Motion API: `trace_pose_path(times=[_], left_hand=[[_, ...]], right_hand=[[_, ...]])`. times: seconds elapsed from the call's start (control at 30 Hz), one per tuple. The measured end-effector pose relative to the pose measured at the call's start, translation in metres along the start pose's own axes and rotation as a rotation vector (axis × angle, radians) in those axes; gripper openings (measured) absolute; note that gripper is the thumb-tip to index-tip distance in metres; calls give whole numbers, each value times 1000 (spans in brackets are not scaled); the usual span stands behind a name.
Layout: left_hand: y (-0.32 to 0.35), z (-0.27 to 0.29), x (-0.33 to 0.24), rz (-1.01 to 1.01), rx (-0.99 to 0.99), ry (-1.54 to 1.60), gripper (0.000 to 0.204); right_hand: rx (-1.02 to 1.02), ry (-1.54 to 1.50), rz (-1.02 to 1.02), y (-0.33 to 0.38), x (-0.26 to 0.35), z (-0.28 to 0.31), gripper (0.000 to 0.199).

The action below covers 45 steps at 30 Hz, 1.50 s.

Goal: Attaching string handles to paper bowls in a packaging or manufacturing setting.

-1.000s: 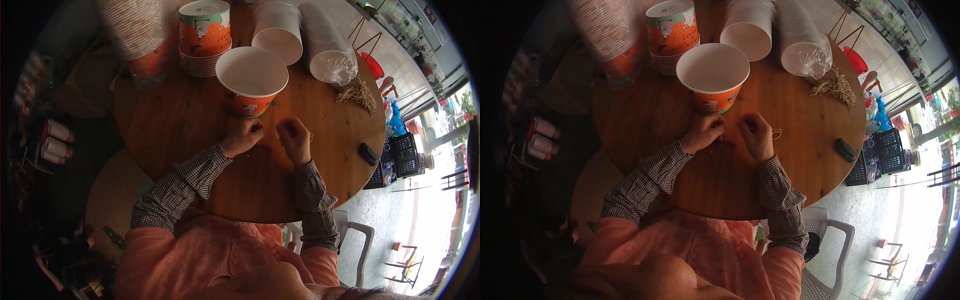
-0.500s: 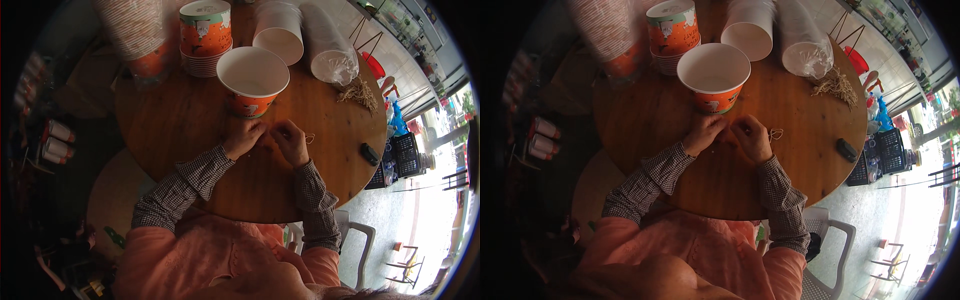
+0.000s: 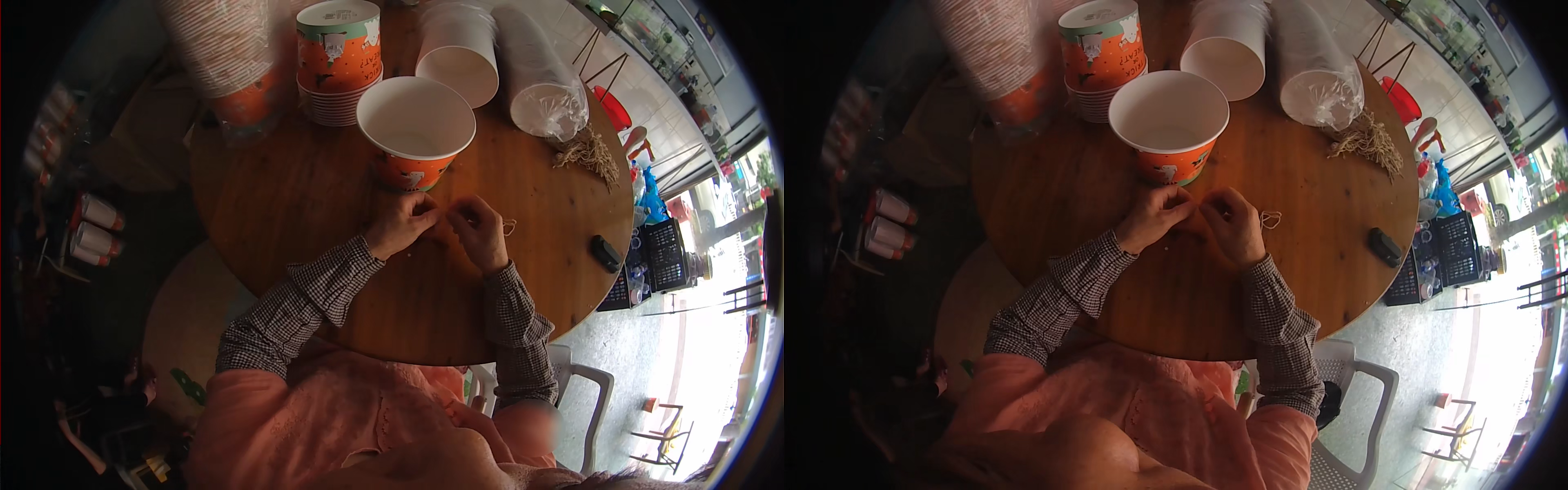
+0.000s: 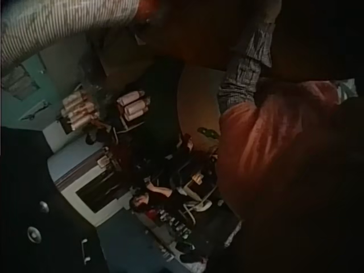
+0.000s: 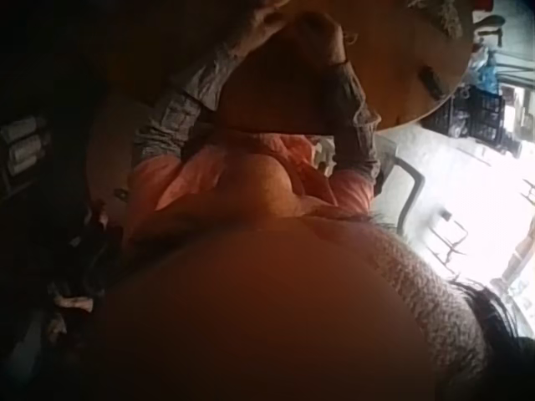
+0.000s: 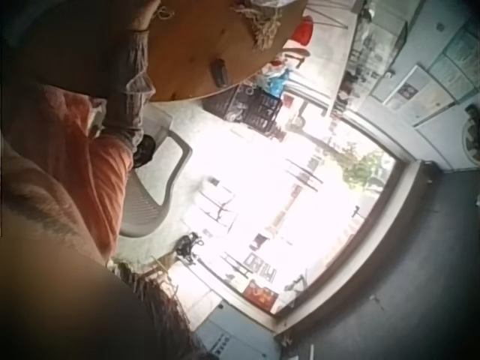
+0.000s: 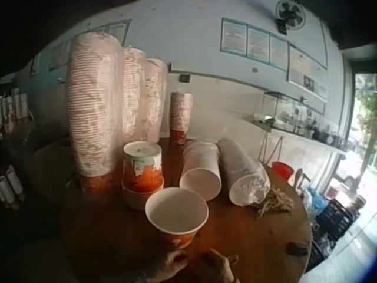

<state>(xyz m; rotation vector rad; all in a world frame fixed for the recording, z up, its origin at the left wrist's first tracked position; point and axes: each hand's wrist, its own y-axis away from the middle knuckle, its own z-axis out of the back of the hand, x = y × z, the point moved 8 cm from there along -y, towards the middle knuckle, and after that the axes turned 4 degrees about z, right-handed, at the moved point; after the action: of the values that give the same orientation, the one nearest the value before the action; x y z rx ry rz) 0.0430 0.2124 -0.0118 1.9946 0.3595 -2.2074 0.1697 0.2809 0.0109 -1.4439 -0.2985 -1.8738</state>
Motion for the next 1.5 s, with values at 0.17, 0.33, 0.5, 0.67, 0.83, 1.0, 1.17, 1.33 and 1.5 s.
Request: trace_pose_path(times=[0.17,0.33,0.5,0.67,0.83,1.0,1.17,1.33,1.5], left_hand=[[1,-3,3,23,33,73,19],[-3,4,10,39,41,61,22],[2,-9,-8,223,74,346,21],[0,-5,-2,60,86,55,22],[-1,-5,2,73,85,119,21],[0,-5,0,128,91,155,18],[-2,2,-2,16,23,20,14],[-3,1,6,39,41,72,15],[-3,0,1,-14,69,-131,15]], right_hand=[[16,1,5,0,0,0,11],[21,-23,5,0,4,-4,11],[28,-31,49,1,5,-2,11],[35,-63,59,0,4,-5,11],[18,49,112,-1,5,-1,9],[26,1,48,0,0,-1,13],[24,4,58,-2,-3,-1,13],[28,1,31,-1,-5,-1,14],[18,0,7,0,-5,1,15]])
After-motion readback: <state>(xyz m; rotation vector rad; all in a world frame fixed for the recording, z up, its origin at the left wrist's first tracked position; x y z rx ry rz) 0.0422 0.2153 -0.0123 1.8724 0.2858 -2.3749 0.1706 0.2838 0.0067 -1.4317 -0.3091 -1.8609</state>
